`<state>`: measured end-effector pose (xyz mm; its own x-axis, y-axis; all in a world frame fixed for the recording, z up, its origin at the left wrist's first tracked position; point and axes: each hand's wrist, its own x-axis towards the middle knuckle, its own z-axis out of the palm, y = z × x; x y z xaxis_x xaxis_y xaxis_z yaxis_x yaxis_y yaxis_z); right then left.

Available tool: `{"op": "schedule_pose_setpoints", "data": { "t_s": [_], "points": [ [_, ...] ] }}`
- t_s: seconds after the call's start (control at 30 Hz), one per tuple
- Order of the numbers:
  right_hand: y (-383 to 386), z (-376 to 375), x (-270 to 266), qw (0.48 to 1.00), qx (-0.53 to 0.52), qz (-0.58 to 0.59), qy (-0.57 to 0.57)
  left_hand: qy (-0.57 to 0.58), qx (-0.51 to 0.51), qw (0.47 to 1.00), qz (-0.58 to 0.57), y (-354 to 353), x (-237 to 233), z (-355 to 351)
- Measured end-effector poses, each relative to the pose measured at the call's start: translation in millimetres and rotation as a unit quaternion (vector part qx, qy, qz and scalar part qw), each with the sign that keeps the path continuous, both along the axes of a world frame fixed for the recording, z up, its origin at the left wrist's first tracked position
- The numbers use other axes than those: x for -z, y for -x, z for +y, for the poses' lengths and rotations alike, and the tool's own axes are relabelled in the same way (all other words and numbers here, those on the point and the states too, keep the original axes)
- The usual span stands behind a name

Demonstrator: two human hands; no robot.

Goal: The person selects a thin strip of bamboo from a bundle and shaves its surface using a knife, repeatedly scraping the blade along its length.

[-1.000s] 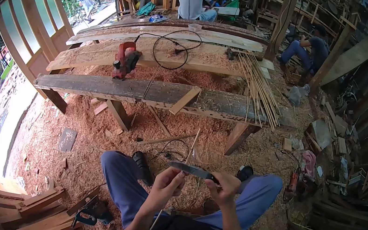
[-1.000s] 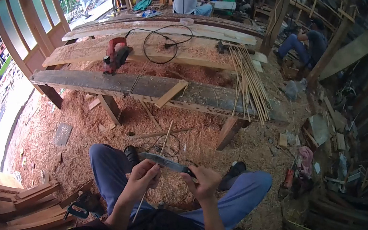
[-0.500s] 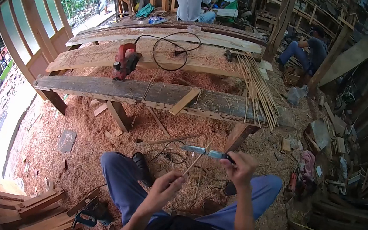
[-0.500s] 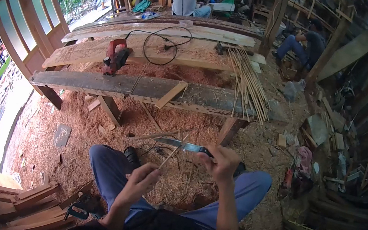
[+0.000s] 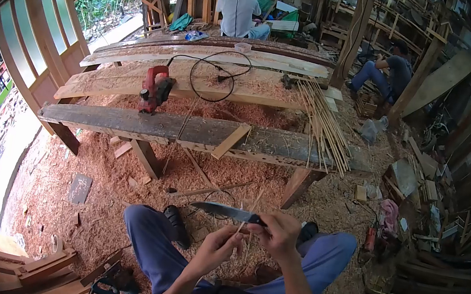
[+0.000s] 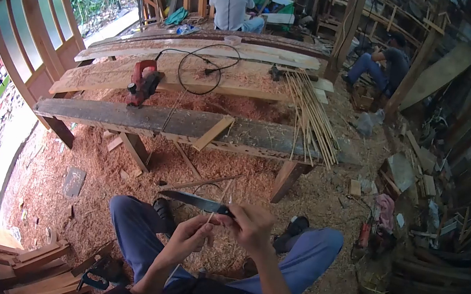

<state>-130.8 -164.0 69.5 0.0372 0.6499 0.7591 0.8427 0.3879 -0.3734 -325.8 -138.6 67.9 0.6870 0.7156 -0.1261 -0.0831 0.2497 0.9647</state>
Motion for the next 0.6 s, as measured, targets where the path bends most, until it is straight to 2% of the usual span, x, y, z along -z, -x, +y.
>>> {"op": "schedule_pose_setpoints", "data": {
  "t_s": [0.07,0.17,0.3,0.37,0.47,0.6],
  "points": [
    [-3.6,2.3,0.0,1.000,0.007,0.002,0.011,-0.077,-0.045,0.996,0.011,-0.7,3.3,-0.3],
    [-8.9,3.7,-1.8,0.999,0.005,-0.003,0.038,-0.010,-0.046,0.999,-0.018,1.8,0.2,-2.0],
    [-8.9,0.7,-0.6,0.999,-0.026,0.001,0.037,-0.007,-0.030,1.000,0.003,3.7,2.2,-0.2],
    [-9.1,0.9,3.2,0.999,-0.026,-0.001,0.022,0.065,-0.016,0.996,-0.056,4.8,10.5,1.1],
    [-10.4,-0.3,8.8,0.999,-0.042,-0.001,0.013,0.084,0.010,0.994,-0.077,4.0,6.2,-1.6],
    [-18.7,3.2,2.4,0.999,-0.033,-0.021,-0.024,0.015,0.000,0.999,-0.030,1.7,-0.6,-6.8]
  ]
}}
